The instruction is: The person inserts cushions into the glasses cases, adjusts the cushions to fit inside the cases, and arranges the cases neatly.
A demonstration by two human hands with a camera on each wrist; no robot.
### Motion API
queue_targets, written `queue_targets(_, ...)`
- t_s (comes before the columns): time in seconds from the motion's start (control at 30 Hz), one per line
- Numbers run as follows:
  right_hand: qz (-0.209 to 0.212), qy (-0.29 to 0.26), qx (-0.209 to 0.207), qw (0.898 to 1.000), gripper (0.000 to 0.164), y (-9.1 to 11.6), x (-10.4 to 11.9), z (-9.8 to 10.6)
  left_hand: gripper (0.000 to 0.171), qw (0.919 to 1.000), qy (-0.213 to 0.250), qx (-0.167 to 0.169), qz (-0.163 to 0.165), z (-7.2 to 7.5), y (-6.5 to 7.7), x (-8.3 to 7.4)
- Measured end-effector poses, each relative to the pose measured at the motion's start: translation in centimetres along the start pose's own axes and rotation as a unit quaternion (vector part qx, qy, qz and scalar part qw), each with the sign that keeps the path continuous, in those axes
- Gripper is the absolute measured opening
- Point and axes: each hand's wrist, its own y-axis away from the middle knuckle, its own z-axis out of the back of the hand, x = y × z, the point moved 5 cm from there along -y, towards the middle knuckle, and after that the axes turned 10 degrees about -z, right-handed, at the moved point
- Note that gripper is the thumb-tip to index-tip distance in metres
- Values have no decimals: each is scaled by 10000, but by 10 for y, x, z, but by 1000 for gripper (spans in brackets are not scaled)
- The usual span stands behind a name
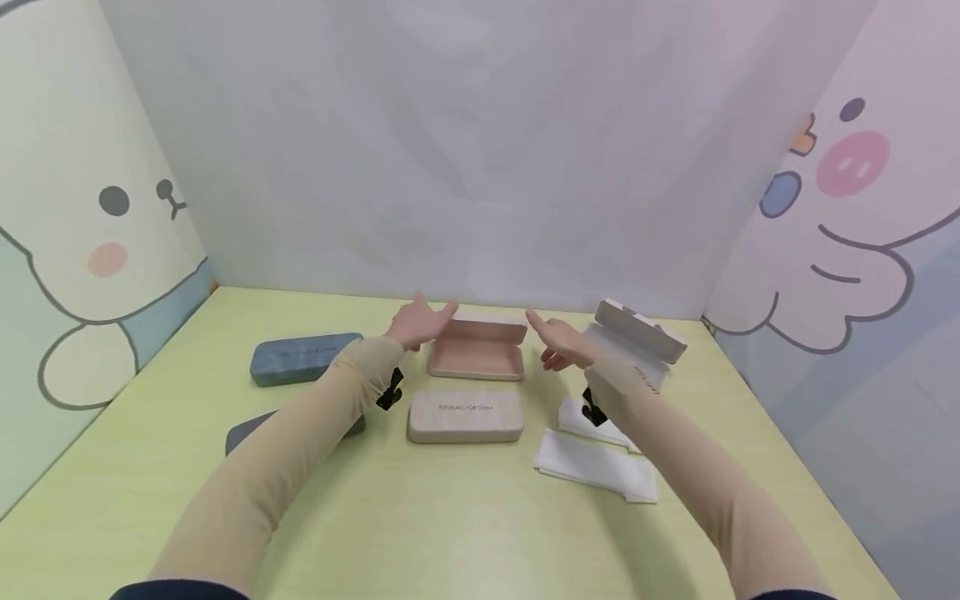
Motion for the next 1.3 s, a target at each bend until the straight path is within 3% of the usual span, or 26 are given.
queue_targets(0.13,209,534,-241,9981,81,20,-8,24,84,9910,-601,-868,-828,5,1,-26)
queue_targets(0.3,587,1456,-793,9844,84,44,-26,50,77,9819,-682,-1049,-1425,-7,5,-58)
queue_targets(0.47,655,2108,-1246,9673,88,66,-46,65,66,9786,-742,-795,-1745,-30,8,-81)
queue_targets(0.63,532,2479,-1533,9551,85,85,-69,72,74,9703,-1434,-426,-1902,-57,5,-98)
queue_targets(0.93,218,2581,-1555,9533,84,100,-114,73,65,9403,-2669,173,-2106,-109,9,-118)
queue_targets(1.13,64,2949,-1419,9449,79,99,-144,66,54,9256,-3108,601,-2074,-143,13,-120)
queue_targets(1.3,124,2984,-1410,9439,67,96,-155,59,38,9184,-3391,778,-1883,-162,13,-119)
